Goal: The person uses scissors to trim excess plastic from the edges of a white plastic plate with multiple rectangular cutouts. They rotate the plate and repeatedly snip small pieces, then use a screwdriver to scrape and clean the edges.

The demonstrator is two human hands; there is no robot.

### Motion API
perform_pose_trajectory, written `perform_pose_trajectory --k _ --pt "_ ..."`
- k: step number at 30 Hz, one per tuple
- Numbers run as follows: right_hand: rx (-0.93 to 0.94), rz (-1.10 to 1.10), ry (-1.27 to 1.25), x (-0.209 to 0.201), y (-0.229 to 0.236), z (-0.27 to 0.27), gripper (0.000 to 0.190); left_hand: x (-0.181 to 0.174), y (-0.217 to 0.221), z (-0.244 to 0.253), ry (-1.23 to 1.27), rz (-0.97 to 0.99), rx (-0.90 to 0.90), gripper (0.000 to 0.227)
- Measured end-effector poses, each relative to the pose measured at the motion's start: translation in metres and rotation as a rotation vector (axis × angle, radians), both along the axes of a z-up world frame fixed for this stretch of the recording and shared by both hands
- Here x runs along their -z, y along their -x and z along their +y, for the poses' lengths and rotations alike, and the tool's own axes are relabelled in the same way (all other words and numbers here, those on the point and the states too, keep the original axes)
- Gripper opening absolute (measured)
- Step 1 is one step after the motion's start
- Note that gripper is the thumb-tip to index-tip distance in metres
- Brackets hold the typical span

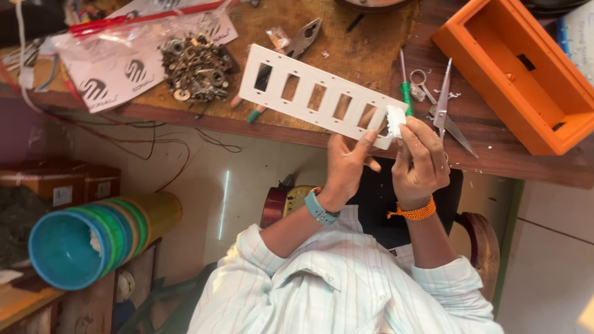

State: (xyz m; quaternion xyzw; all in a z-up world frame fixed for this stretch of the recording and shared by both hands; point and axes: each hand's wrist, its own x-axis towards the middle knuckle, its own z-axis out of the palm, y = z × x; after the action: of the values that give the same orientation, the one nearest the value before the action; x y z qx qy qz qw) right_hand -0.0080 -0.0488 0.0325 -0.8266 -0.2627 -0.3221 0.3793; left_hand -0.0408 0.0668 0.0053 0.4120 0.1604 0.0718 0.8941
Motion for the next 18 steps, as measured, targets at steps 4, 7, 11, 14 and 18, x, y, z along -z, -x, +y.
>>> perform_pose_trajectory --k 4,7,11,14,18 --pt "0.012 0.082 0.031 -0.007 0.009 0.004 0.015 0.003 0.001 -0.004 0.099 -0.07 0.041 0.026" --pt "-0.01 0.137 0.12 -0.017 0.015 0.0 0.02 0.003 -0.001 -0.003 0.127 -0.096 0.046 0.026" --pt "0.0 0.304 -0.211 -0.028 0.018 -0.012 0.016 0.003 0.004 -0.005 0.106 -0.113 -0.023 0.027" --pt "-0.12 0.636 -0.63 -0.032 0.006 -0.02 0.038 0.001 0.0 -0.006 0.09 -0.111 -0.04 0.026" --pt "-0.385 0.897 -0.851 -0.031 -0.006 -0.018 0.058 -0.003 -0.002 -0.013 0.074 -0.074 -0.041 0.029"
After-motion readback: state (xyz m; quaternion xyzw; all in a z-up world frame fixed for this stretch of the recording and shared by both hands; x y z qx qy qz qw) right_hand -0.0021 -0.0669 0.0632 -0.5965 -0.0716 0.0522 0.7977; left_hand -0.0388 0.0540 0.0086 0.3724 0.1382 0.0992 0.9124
